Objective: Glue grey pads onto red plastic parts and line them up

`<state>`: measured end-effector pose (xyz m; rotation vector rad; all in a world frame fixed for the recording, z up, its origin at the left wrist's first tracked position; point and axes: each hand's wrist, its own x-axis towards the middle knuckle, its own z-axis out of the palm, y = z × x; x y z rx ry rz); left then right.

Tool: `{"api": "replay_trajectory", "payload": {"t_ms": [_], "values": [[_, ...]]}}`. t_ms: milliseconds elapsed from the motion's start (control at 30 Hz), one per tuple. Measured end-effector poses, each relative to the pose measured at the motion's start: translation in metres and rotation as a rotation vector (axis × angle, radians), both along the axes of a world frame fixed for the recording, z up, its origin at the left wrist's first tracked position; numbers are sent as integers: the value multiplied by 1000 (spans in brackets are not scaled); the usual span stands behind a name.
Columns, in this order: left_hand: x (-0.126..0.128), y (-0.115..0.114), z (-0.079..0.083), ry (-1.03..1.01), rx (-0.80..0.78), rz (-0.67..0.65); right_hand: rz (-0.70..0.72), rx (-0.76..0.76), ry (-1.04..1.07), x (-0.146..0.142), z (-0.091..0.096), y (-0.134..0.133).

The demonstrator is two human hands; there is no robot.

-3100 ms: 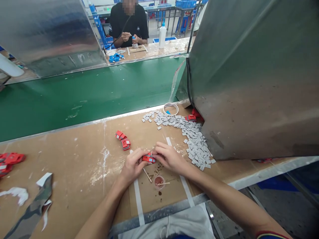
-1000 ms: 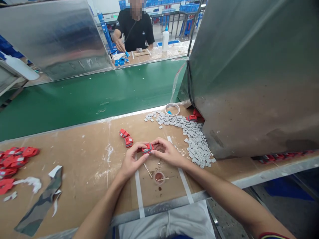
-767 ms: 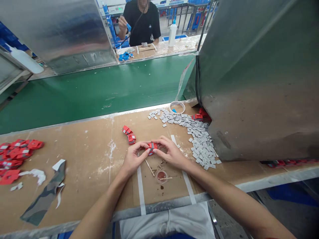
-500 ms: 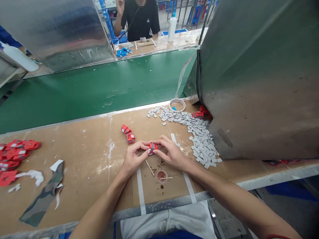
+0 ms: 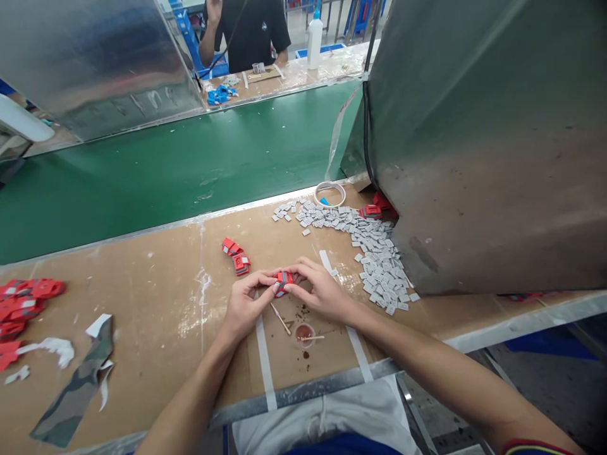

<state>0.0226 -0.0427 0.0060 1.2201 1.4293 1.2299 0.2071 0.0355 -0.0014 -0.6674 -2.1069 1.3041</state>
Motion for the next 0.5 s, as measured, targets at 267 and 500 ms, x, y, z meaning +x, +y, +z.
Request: {"api": "replay_trajectory", "payload": {"t_ms": [267, 500], "values": [[4, 1, -5, 35, 32, 20, -4, 23, -7, 0, -5, 0], [1, -2, -1, -76, 53, -7, 6, 158, 53, 0, -2, -6]]}}
